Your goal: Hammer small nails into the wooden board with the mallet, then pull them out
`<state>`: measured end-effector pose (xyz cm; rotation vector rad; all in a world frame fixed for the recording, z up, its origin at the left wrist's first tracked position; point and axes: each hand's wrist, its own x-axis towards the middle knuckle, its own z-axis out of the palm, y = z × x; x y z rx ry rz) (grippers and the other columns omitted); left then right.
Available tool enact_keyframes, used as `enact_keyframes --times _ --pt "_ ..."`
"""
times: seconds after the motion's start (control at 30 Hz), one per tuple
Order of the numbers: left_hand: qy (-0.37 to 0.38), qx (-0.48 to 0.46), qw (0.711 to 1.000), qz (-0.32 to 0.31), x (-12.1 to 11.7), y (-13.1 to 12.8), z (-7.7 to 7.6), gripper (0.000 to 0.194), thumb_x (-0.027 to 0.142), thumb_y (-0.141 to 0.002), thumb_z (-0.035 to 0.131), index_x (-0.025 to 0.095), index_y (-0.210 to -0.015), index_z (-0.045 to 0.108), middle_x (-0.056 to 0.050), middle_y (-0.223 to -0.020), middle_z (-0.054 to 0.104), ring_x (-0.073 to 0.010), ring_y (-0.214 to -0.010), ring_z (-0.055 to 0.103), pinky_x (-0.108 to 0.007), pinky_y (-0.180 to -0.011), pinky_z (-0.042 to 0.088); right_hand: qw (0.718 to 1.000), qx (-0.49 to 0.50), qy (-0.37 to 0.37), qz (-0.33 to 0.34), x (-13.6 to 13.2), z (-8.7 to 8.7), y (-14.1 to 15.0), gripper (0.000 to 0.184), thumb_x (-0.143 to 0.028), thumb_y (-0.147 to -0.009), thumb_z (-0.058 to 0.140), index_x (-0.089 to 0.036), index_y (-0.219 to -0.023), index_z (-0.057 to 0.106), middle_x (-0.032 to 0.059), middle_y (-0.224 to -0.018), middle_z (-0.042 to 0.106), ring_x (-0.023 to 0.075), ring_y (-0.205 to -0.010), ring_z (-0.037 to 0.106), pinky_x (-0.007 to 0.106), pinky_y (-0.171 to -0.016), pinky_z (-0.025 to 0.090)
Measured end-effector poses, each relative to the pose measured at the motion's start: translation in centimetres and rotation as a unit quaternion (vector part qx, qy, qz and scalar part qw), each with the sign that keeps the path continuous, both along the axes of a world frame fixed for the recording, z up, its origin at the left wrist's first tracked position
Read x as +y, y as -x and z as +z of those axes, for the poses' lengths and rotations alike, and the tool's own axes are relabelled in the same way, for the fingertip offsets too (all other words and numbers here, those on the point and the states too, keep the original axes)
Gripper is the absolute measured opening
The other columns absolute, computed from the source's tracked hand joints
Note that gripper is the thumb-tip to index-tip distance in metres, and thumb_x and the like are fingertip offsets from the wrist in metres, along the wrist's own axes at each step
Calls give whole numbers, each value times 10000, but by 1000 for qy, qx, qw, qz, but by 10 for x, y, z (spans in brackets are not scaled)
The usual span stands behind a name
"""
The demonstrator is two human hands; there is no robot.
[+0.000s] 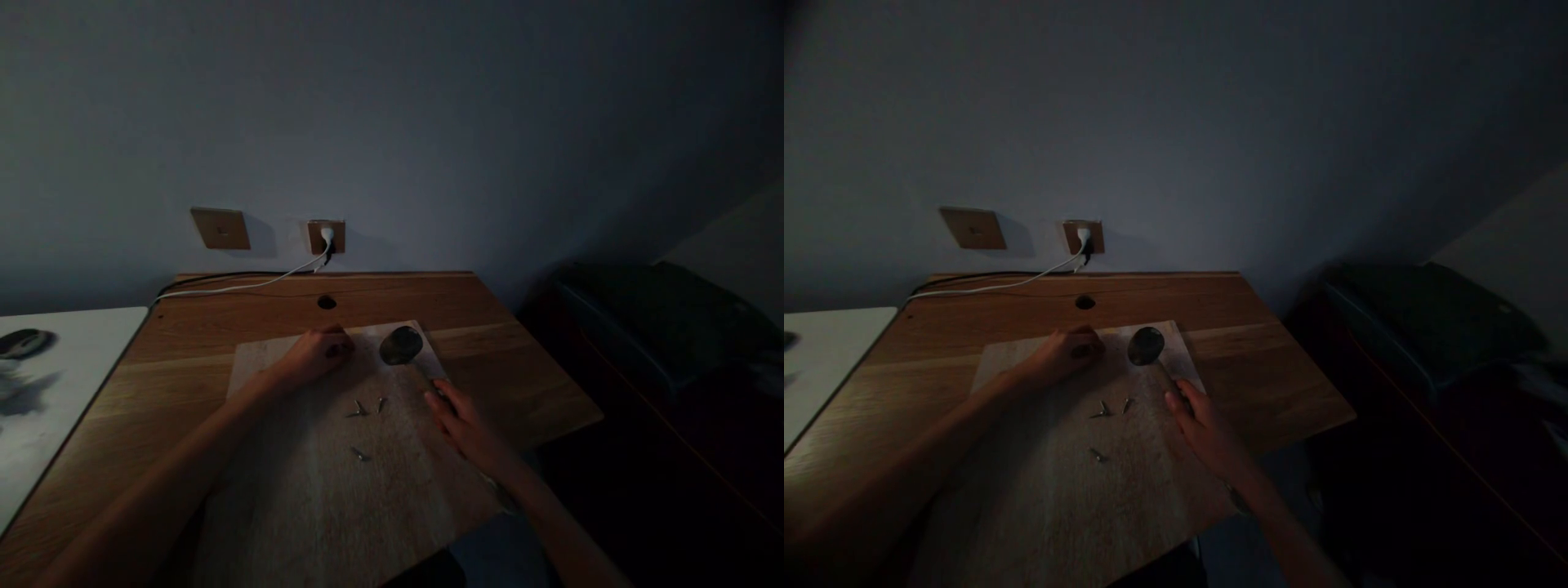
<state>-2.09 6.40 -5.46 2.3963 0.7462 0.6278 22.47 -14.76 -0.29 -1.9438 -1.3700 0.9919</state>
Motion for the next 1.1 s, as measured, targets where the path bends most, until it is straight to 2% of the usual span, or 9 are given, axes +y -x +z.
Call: enact_keyframes --times 0.13,0.23,0.43,0.53,0.67,0.83,0.97,1.03,1.1 --pt "30 1 999 35 2 0 1 205 258 -819 695 194 -1007 749 -38 -911 686 -163 -743 645 -278 -725 516 1000 -6 -1 6 6 1 4 466 -556 -997 469 -181 -1202 655 -9 -670 564 145 -529 511 256 -486 374" --pt "24 15 999 41 1 0 3 153 263 -818 691 192 -939 753 -44 -905 685 -170 -759 641 -283 -734 508 1000 -6 -12 18 13 -1 8 462 -553 -1004 470 -186 -1215 656 3 -695 589 150 -552 525 255 -488 375" --pt "24 35 999 22 -1 2 4 193 211 -818 633 204 -960 763 -53 -931 713 -185 -822 668 -288 -762 497 998 8 -29 52 29 0 23 355 -520 -1020 462 -224 -1039 656 -17 -657 555 142 -542 515 260 -498 353" --pt "26 35 999 14 -1 3 4 160 213 -814 637 208 -927 751 -51 -934 712 -186 -836 667 -286 -769 490 996 -25 -39 71 34 2 31 351 -497 -1031 451 -221 -1058 666 -2 -679 596 177 -643 604 287 -600 421" --pt "21 36 999 32 1 1 1 166 233 -773 696 189 -930 727 -68 -978 694 -206 -869 665 -302 -791 489 993 -72 -46 82 37 7 38 341 -439 -1014 507 -196 -1155 701 77 -864 708 257 -891 684 350 -792 469" --pt "13 30 998 47 4 0 0 240 233 -707 740 187 -936 686 -64 -982 670 -208 -865 646 -297 -756 489 992 -84 -42 82 38 9 40 370 -440 -1028 487 -186 -1172 716 126 -1006 761 295 -1000 706 386 -875 480" --pt "20 54 998 31 1 6 23 169 188 -682 694 187 -842 639 -22 -855 653 -184 -762 622 -276 -673 461 993 -87 -45 67 36 4 33 386 -464 -991 556 -193 -1214 717 139 -1149 755 323 -1145 671 411 -958 475" --pt "32 88 995 -18 -9 7 41 123 165 -683 664 195 -798 631 -3 -799 649 -164 -707 611 -258 -630 436 994 -83 -47 59 31 1 28 401 -493 -992 542 -202 -1203 719 128 -1123 758 316 -1127 678 399 -924 497" --pt "27 112 990 -85 -26 2 58 83 182 -715 663 203 -793 645 1 -793 667 -151 -684 615 -255 -617 428 995 -74 -43 44 23 -2 21 424 -524 -1004 501 -206 -1190 711 107 -995 756 294 -997 708 371 -808 524"
